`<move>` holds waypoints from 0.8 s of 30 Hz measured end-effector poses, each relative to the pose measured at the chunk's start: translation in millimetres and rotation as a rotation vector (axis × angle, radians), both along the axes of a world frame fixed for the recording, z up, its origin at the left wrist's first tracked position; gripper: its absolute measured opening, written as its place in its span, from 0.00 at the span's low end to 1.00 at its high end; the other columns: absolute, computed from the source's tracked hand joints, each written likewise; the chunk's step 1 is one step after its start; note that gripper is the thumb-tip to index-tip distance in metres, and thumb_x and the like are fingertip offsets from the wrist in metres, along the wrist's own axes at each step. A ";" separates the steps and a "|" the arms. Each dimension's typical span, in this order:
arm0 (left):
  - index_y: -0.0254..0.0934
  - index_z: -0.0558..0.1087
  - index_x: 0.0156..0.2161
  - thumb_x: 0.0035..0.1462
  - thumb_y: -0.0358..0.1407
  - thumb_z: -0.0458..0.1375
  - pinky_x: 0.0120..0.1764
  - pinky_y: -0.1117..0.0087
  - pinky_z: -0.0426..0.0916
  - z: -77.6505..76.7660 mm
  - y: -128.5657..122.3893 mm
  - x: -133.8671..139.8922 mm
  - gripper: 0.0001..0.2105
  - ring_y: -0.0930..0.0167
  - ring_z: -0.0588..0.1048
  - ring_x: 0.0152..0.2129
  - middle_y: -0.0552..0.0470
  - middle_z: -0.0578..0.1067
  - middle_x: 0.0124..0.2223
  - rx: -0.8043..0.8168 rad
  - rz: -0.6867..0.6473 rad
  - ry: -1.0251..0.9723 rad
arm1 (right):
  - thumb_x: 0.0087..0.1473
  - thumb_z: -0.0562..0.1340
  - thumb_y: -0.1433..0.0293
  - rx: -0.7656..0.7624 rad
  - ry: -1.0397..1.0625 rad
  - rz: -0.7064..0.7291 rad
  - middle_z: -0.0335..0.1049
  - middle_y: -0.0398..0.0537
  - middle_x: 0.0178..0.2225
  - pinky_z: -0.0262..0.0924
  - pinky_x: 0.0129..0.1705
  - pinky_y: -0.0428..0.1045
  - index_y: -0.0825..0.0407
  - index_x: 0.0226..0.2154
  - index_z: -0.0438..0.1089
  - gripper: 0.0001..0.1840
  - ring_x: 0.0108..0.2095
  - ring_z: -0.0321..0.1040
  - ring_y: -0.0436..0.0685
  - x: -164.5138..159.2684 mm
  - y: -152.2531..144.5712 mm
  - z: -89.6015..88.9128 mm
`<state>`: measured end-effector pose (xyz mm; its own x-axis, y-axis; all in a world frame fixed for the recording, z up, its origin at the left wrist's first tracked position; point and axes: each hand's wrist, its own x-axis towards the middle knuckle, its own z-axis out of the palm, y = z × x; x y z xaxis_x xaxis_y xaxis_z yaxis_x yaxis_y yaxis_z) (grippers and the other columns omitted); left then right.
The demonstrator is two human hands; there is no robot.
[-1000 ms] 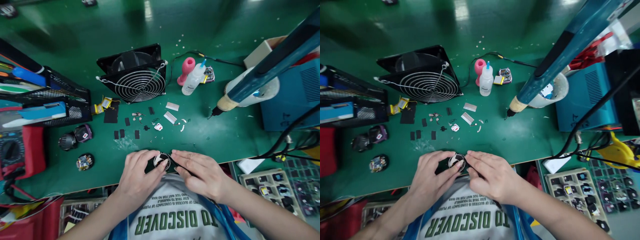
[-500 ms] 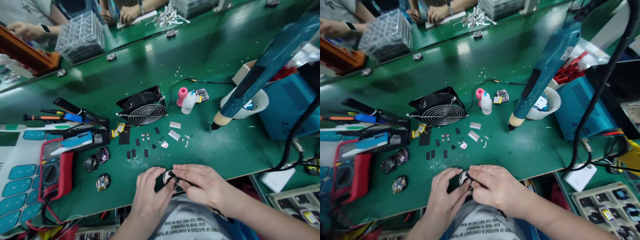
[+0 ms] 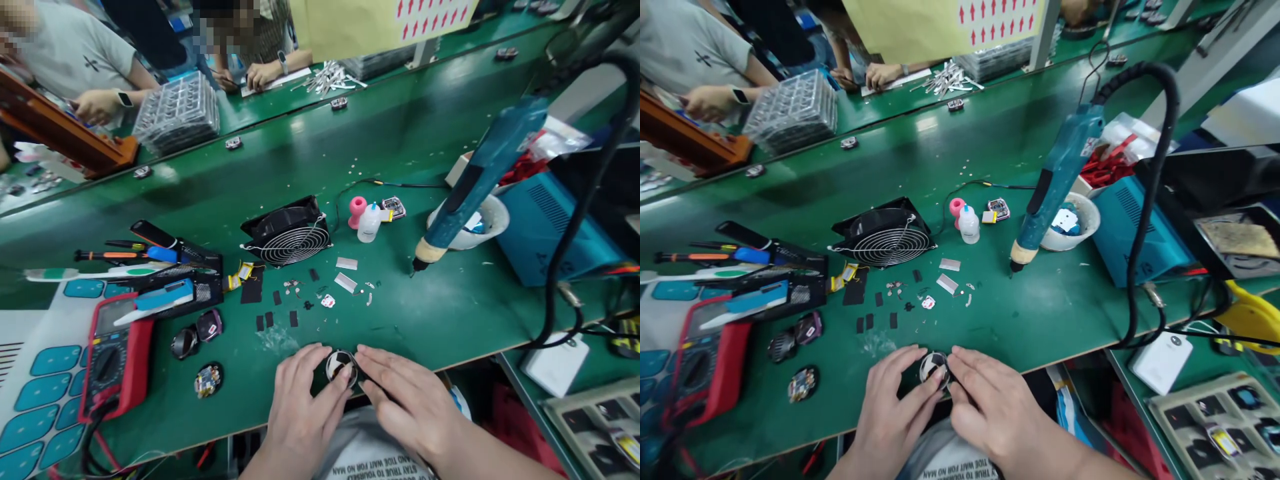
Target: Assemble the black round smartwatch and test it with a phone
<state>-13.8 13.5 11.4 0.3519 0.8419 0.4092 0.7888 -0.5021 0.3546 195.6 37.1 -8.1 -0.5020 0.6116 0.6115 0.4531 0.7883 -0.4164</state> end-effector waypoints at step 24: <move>0.38 0.76 0.50 0.64 0.25 0.61 0.48 0.55 0.66 -5.5 -8.0 12.7 0.12 0.58 0.73 0.51 0.41 0.75 0.52 0.004 0.052 0.016 | 0.62 0.62 0.80 -0.110 0.044 0.066 0.82 0.60 0.45 0.77 0.56 0.55 0.58 0.40 0.76 0.07 0.52 0.79 0.62 10.1 10.8 6.1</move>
<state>-1.2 5.5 5.9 0.3142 0.8576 0.4072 0.8196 -0.4616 0.3395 205.7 47.8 -2.1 -0.5175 0.6423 0.5654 0.3806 0.7645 -0.5202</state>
